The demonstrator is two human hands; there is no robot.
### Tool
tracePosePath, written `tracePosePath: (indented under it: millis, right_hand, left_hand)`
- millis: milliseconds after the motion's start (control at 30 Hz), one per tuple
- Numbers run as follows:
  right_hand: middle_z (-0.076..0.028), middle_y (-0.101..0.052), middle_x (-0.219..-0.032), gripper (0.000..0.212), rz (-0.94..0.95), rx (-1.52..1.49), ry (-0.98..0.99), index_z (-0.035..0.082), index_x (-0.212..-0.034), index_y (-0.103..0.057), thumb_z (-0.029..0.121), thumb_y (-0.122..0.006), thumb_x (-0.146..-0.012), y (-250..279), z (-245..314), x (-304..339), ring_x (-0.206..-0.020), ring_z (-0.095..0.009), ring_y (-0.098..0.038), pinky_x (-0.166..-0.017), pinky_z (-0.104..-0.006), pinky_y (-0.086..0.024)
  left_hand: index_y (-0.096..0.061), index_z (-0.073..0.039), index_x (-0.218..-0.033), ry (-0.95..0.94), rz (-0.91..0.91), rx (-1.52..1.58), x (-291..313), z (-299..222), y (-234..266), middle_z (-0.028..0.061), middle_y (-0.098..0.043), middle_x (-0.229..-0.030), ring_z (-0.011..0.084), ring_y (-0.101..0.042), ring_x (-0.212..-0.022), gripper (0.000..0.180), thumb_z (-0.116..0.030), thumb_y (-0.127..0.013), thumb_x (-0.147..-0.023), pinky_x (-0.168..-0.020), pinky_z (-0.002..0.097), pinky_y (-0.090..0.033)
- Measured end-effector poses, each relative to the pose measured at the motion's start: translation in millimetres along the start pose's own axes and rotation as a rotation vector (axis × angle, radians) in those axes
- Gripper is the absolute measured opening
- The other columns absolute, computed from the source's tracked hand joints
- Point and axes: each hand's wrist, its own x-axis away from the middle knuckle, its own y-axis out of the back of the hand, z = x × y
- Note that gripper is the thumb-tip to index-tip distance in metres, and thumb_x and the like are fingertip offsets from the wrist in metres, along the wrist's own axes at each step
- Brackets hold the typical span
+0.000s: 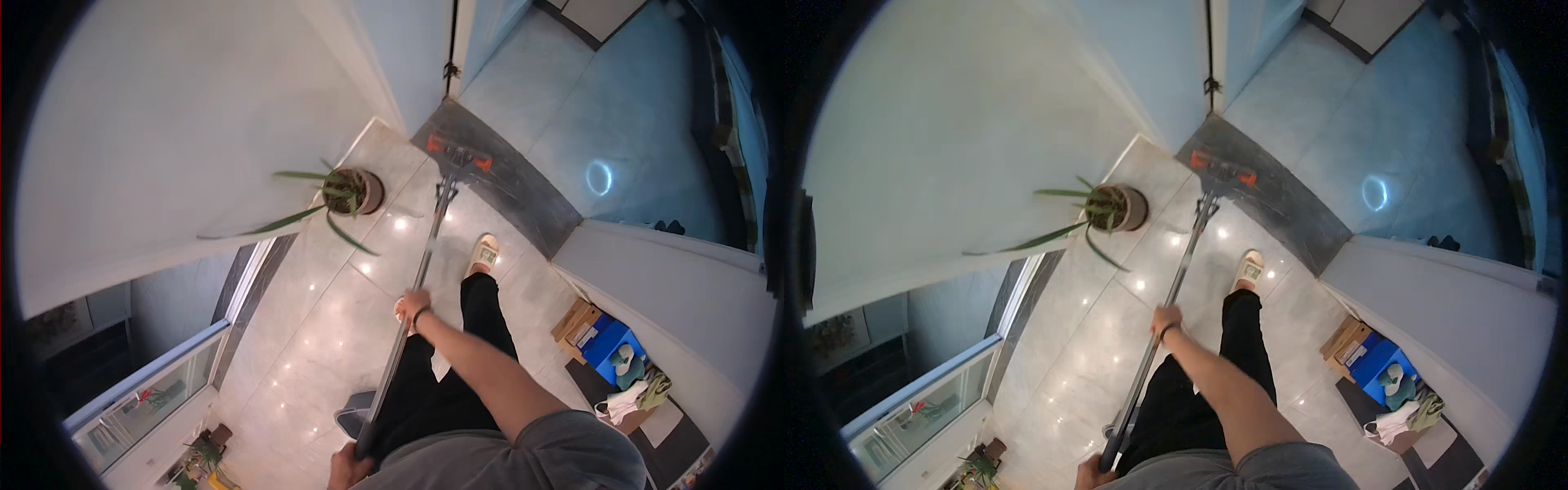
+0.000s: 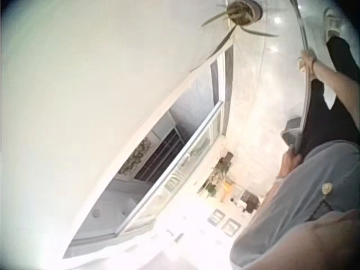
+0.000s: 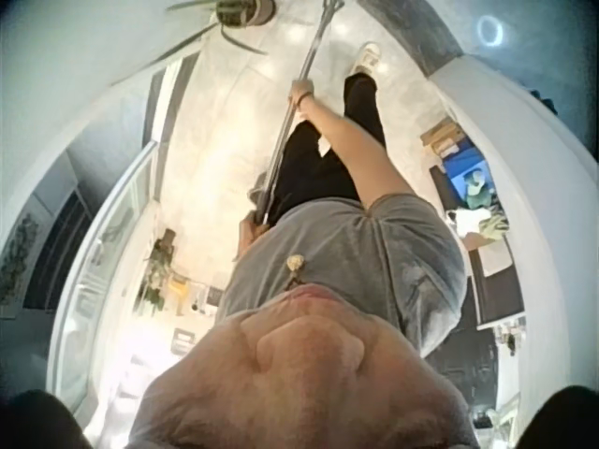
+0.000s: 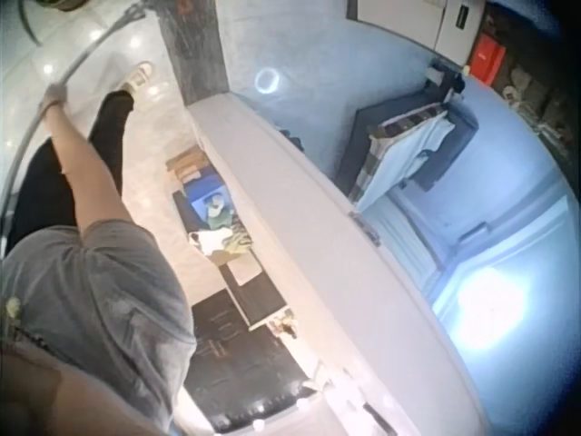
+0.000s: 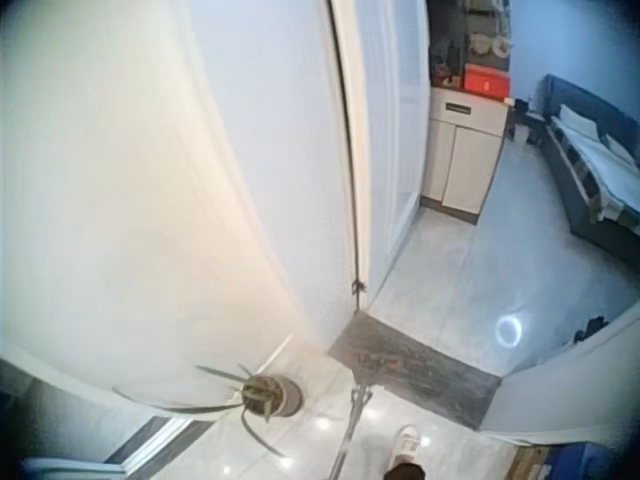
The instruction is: The person places a bucket on the floor, mops the floor across the rooms and hallway with a mop, and dips the mop head into the bucket of water.
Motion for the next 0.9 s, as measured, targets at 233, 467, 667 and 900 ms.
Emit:
tracePosePath:
  millis: [233, 467, 667, 900]
  right_hand:
    - [-0.015, -0.043, -0.057, 0.011, 0.354, -1.211, -0.812, -0.001, -0.072, -0.042, 0.009, -0.041, -0.072, -162.5, 108.8, 199.9, -0.045, -0.027, -0.045, -0.038, -0.0424, -0.042]
    - [-0.012, -0.044, -0.040, 0.017, 0.331, -0.992, -0.234, 0.001, -0.044, -0.043, 0.011, -0.042, -0.058, -99.3, 92.2, 100.2, -0.033, -0.025, -0.047, -0.027, -0.0338, -0.036]
    - [-0.014, -0.055, -0.054, 0.027, 0.416, -0.698, -0.200, 0.004, -0.047, -0.053, 0.020, -0.041, -0.064, -132.8, 81.3, 135.2, -0.039, -0.026, -0.053, -0.028, -0.0306, -0.037]
    - [-0.015, -0.040, -0.048, 0.004, 0.412, -1.366, -0.925, -0.001, -0.061, -0.042, 0.002, -0.045, -0.062, -193.8, 62.5, 251.3, -0.040, -0.031, -0.045, -0.040, -0.0444, -0.042]
  left_hand:
    - [-0.050, 0.004, -0.076, 0.064, -0.041, 0.099, 40.6, 123.9, 38.2, 0.0124, -0.048, -0.056, 0.0178, -0.042, -0.052, 0.017, -0.010, -0.046, -0.067, -0.046, 0.0294, -0.034]
    - [-0.050, 0.004, -0.077, 0.033, -0.050, 0.242, 24.0, 198.9, 24.0, 0.0119, -0.048, -0.056, 0.0174, -0.041, -0.052, 0.017, -0.009, -0.046, -0.067, -0.045, 0.0305, -0.034]
    - [-0.050, -0.001, -0.075, 0.072, 0.045, 0.221, 58.7, 187.5, 25.1, 0.0129, -0.048, -0.053, 0.0207, -0.046, -0.051, 0.015, -0.013, -0.050, -0.066, -0.048, 0.0327, -0.036]
    - [-0.050, -0.001, -0.072, 0.077, -0.004, -0.157, 87.6, 230.2, -10.5, 0.0111, -0.048, -0.054, 0.0196, -0.044, -0.051, 0.016, -0.016, -0.051, -0.066, -0.047, 0.0326, -0.035]
